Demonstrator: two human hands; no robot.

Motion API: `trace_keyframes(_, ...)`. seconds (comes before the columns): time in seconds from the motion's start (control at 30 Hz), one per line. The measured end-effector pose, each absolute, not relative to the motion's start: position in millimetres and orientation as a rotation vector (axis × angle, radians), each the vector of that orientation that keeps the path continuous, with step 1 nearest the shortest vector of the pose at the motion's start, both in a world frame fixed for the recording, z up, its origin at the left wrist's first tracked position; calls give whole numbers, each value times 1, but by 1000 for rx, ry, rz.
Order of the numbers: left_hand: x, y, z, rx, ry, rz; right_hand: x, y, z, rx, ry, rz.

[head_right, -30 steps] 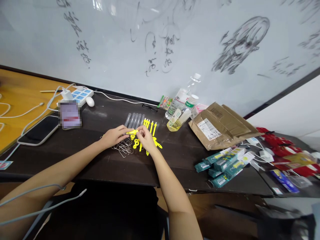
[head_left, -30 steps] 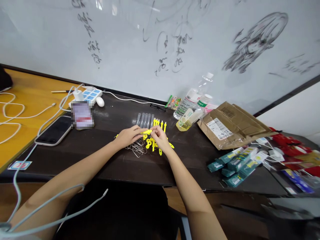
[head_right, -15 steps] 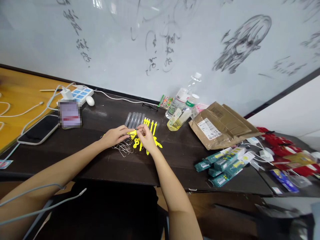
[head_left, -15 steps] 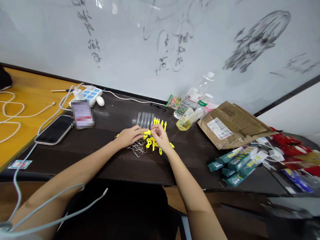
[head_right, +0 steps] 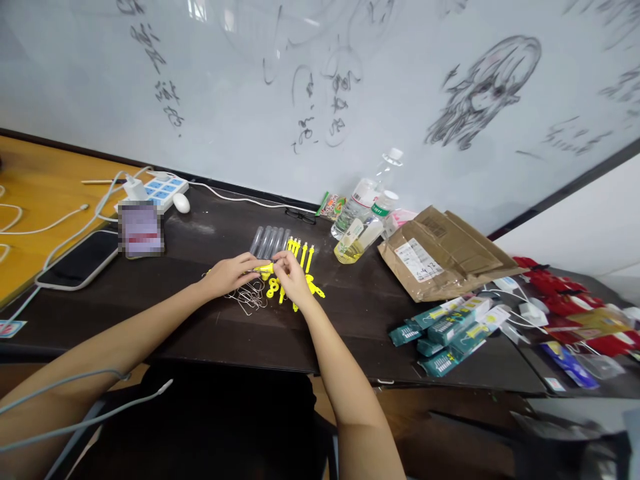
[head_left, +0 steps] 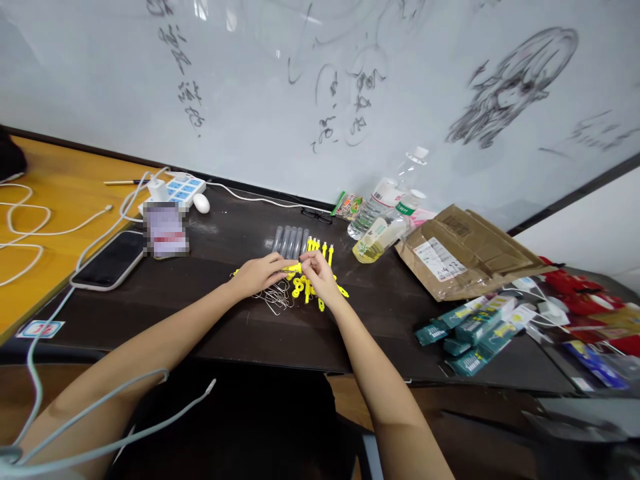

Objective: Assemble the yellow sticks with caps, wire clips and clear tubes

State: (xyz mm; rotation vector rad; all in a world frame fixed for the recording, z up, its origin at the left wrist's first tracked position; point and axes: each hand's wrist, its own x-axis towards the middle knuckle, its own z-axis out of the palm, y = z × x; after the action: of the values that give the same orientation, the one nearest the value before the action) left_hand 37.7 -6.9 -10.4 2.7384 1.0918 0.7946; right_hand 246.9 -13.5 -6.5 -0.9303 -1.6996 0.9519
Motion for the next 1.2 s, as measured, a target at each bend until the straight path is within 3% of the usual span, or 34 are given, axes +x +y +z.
trace_keyframes(1.2,38,-8,-10,2712,1091,777,247,-13,-5,-965,-1694,891)
